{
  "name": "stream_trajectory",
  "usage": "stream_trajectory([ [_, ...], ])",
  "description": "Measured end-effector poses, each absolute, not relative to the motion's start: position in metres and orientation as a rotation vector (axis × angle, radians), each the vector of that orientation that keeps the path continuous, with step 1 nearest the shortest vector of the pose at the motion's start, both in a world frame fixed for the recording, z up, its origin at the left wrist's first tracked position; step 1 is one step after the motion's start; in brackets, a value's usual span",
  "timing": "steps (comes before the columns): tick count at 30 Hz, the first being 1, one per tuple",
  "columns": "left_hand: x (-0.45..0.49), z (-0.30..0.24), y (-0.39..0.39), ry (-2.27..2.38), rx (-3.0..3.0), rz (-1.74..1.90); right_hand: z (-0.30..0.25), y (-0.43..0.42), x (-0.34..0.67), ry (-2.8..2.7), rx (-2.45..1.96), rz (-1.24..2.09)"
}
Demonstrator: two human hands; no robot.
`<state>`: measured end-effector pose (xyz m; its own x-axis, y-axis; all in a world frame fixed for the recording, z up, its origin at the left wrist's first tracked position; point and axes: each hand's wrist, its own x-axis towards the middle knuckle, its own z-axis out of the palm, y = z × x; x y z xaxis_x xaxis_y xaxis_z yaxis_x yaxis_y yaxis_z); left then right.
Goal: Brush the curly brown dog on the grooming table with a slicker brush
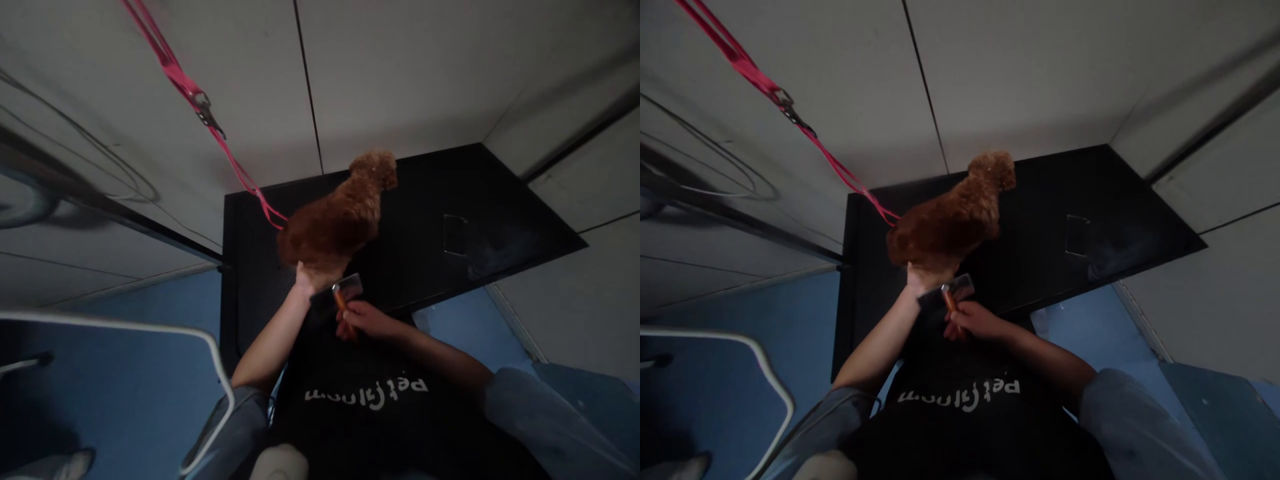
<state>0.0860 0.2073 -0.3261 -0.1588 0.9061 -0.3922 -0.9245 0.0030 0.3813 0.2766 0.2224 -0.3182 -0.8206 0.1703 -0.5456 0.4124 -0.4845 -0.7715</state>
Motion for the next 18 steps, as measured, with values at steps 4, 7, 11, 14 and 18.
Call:
stream_trajectory([
  [4, 0.095, -0.329, 0.207, 0.603, -0.068, 1.57, -0.316, 0.219, 0.28, 1.445, 1.042, -2.409],
  [7, 0.101, -0.33, 0.206, 0.587, -0.075, 1.519, -0.32, 0.214, 0.292, 1.276, 0.895, -2.338],
  [11, 0.107, -0.332, 0.206, 0.613, -0.073, 1.541, -0.328, 0.22, 0.293, 1.561, 0.914, -2.496],
  [14, 0.109, -0.334, 0.205, 0.616, -0.064, 1.571, -0.339, 0.219, 0.295, 1.701, 1.083, -2.34],
  [18, 0.114, -0.333, 0.202, 0.603, -0.031, 1.44, -0.338, 0.203, 0.33, 1.882, 1.201, -2.131],
])
